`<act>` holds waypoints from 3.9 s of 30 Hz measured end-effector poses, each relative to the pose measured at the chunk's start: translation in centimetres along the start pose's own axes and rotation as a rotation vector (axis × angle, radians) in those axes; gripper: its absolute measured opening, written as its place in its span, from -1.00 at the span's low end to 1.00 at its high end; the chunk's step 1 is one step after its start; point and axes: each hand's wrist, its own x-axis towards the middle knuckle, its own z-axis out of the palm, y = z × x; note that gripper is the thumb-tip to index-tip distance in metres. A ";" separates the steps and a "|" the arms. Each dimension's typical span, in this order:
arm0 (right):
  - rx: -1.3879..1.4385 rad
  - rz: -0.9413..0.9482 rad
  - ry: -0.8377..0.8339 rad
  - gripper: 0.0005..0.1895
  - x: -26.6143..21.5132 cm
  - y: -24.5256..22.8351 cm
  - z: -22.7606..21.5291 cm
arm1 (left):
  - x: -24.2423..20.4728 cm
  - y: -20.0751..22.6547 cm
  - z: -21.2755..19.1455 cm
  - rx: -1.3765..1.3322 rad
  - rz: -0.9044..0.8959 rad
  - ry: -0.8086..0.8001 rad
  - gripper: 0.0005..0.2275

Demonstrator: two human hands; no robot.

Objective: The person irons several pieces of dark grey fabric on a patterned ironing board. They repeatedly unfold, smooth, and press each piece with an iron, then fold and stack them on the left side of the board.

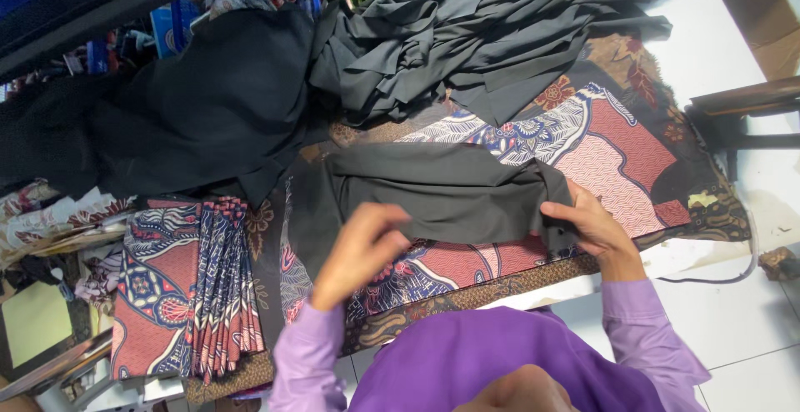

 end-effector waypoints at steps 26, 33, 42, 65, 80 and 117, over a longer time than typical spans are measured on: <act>-0.310 0.226 -0.330 -0.52 -4.6 5.5 4.8 | -2.3 -8.3 15.8 -2.088 -0.527 0.289 -0.67; 0.880 0.254 -0.246 -0.35 -0.3 9.8 9.2 | -3.6 -7.9 15.7 -1.990 -0.475 0.163 -0.62; 0.812 0.059 0.132 -0.51 0.0 4.3 4.5 | -1.3 -5.5 14.2 -2.027 -0.373 0.295 -0.72; 0.334 -0.626 0.048 -0.75 5.5 -17.5 -5.9 | -2.0 -6.9 -12.4 -1.384 0.177 0.732 -0.75; -0.274 -0.433 0.476 -0.66 -3.7 -9.6 -7.6 | -14.4 -9.1 -6.3 -0.688 -0.277 0.834 -0.45; -1.492 -0.521 0.913 0.24 5.1 -2.7 -2.4 | -9.7 -13.1 2.9 -0.178 -0.388 0.708 -0.80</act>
